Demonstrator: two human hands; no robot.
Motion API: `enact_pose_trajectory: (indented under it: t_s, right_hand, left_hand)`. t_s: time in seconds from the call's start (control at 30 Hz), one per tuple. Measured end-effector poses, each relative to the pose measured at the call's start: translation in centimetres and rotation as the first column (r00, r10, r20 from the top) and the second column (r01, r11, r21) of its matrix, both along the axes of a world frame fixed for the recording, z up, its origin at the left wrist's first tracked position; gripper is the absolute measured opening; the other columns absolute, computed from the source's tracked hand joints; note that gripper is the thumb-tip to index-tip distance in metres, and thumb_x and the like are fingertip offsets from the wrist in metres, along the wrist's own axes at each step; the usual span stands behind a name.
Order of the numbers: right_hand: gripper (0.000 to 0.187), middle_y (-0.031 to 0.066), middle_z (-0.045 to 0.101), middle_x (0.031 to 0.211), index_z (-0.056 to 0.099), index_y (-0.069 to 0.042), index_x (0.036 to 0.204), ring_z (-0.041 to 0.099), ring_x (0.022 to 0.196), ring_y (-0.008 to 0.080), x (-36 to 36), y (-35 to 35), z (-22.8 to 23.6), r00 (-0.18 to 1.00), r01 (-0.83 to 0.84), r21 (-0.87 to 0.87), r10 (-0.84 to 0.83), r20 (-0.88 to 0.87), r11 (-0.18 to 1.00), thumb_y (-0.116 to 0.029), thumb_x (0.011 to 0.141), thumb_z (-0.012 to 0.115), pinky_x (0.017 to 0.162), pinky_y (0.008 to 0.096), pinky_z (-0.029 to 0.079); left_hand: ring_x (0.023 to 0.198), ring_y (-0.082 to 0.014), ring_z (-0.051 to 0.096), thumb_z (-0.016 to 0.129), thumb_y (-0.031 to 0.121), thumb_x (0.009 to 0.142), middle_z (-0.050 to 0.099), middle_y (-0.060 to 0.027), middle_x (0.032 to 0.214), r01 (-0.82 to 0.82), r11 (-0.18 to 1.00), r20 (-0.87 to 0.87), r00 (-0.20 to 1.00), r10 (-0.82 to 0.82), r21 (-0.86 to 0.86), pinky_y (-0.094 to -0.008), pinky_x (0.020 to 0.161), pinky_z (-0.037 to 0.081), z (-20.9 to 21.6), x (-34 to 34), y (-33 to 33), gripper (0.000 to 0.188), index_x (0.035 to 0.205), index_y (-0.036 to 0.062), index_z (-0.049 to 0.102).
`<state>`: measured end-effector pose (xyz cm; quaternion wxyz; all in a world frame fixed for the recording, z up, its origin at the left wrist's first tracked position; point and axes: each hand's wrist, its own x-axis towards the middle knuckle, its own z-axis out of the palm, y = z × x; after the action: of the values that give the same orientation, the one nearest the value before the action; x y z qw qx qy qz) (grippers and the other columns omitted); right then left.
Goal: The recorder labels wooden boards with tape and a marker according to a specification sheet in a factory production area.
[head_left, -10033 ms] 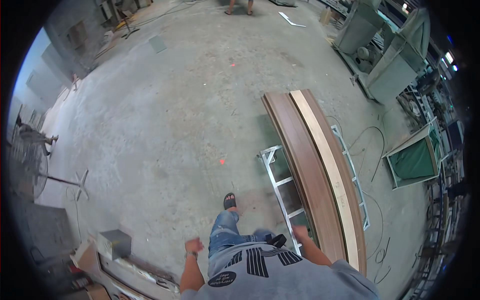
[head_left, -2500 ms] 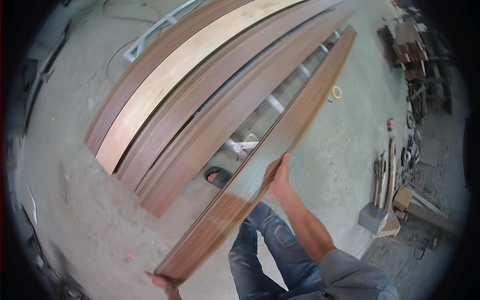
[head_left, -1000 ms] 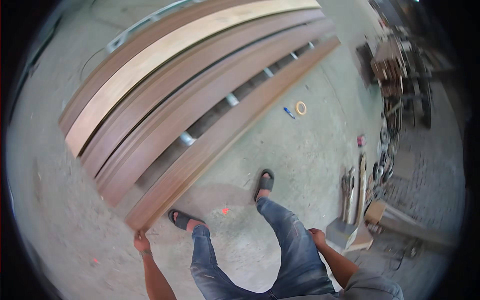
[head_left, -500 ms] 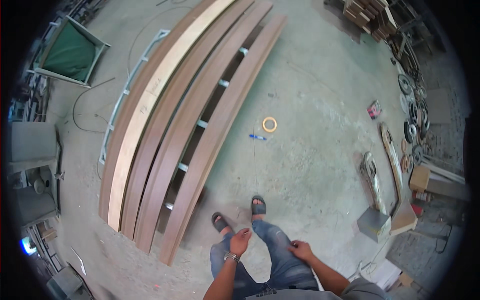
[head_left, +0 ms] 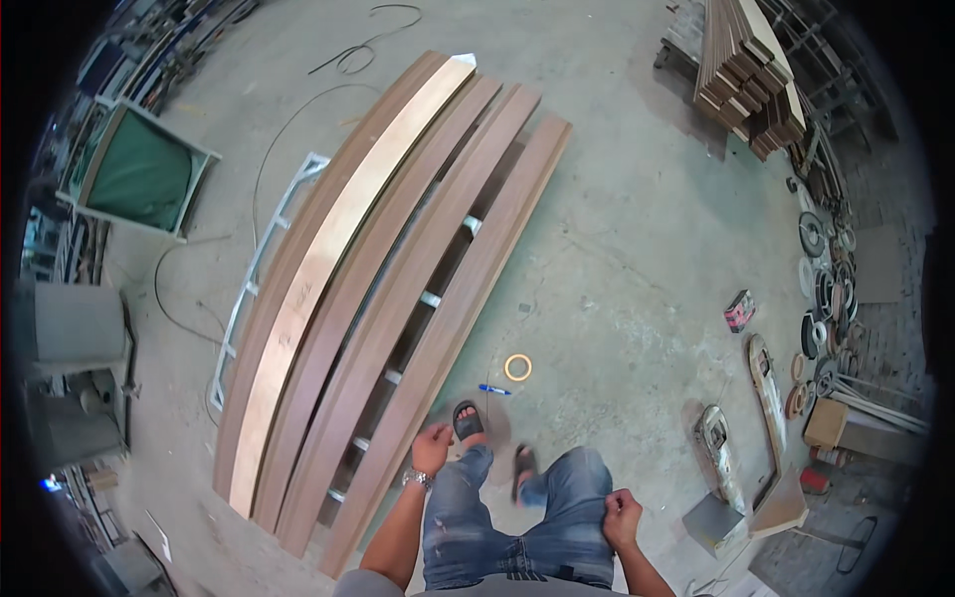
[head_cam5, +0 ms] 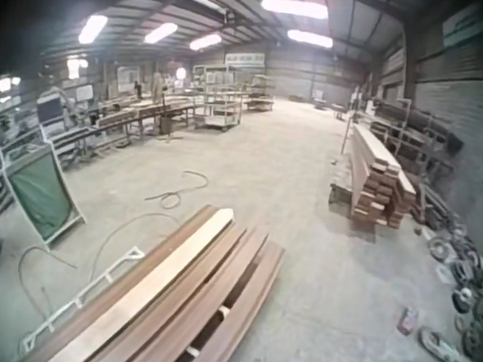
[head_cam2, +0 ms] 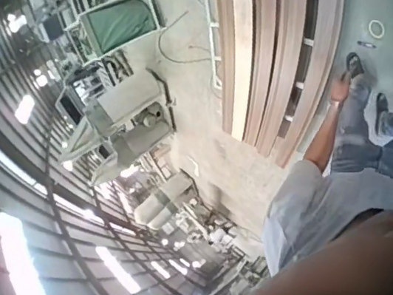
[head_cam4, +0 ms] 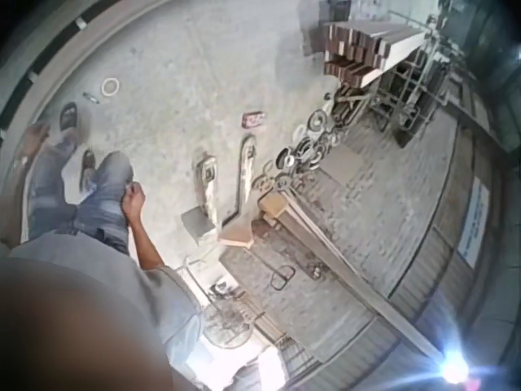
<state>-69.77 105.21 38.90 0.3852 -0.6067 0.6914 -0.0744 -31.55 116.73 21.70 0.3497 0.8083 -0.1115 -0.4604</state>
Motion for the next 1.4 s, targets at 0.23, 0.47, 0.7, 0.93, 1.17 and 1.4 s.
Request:
enact_pose_trajectory:
  t_s: [0.23,0.47,0.7,0.93,1.17,1.4]
  right_hand:
    - [0.007,0.0162,0.065,0.07,0.063,-0.005,0.083,0.066,0.065,0.0285,0.2,-15.7,1.0,0.94,-0.337,0.297,0.336,0.057,0.893,-0.011,0.085,0.06,0.064,0.0387,0.052]
    - [0.03,0.0143,0.07,0.075,0.067,-0.008,0.08,0.07,0.073,0.0319,6.1,-41.4,-2.6,0.877,-0.451,0.357,0.481,0.004,0.818,-0.037,0.084,0.07,0.064,0.0411,0.055]
    - [0.041,0.0132,0.072,0.08,0.072,-0.011,0.092,0.07,0.08,0.0348,5.4,-54.4,-4.0,0.802,-0.443,0.49,0.576,-0.158,0.751,-0.051,0.084,0.066,0.077,0.0432,0.055]
    - [0.039,0.0122,0.073,0.083,0.072,-0.013,0.094,0.07,0.084,0.0361,12.9,-72.5,-3.9,0.723,-0.452,0.502,0.633,-0.278,0.737,-0.05,0.084,0.065,0.079,0.044,0.054]
    - [0.022,0.0062,0.063,0.067,0.066,0.002,0.092,0.058,0.056,0.0127,26.2,-96.4,-3.3,0.986,-0.098,0.258,0.128,-0.104,0.961,-0.019,0.094,0.062,0.051,0.0274,0.046]
    - [0.021,0.0052,0.064,0.071,0.065,0.002,0.095,0.06,0.062,0.0109,51.9,-110.6,-10.6,0.796,-0.587,0.289,0.604,0.039,0.756,-0.018,0.095,0.062,0.057,0.0268,0.048]
  left_hand:
    - [0.07,-0.0147,0.07,0.064,0.031,0.093,0.073,-0.0092,0.08,0.029,0.992,-0.067,0.998,-0.021,0.122,-0.029,0.064,0.055,3.9,5.2,-16.5,0.032,0.107,0.0033,0.071]
    - [0.068,-0.0194,0.073,0.06,0.032,0.089,0.073,-0.0075,0.078,0.04,0.864,0.063,0.995,-0.083,0.502,-0.0307,0.062,0.058,1.0,5.9,-14.7,0.032,0.09,0.0021,0.072]
    - [0.089,-0.0418,0.067,0.053,0.03,0.088,0.069,-0.0219,0.095,0.459,0.778,-0.02,0.866,-0.5,0.43,-0.0488,0.078,0.055,2.3,-3.6,-36.9,0.028,0.092,0.0109,0.073]
    - [0.093,-0.0376,0.067,0.055,0.038,0.09,0.072,-0.0152,0.098,0.596,0.755,-0.093,0.797,-0.596,0.274,-0.0494,0.078,0.054,-7.3,3.9,-55.1,0.032,0.09,0.0122,0.074]
    - [0.091,-0.0375,0.069,0.062,0.043,0.091,0.072,-0.0178,0.095,-0.169,0.98,0.209,0.967,0.144,0.105,-0.0463,0.08,0.054,-6.4,24.6,-78.9,0.039,0.107,0.0083,0.07]
    - [0.109,-0.0412,0.062,0.072,0.039,0.085,0.066,-0.0274,0.113,-0.598,0.776,0.6,0.701,0.385,0.2,-0.0457,0.096,0.048,-9.5,39.5,-81.0,0.057,0.121,-0.0037,0.062]
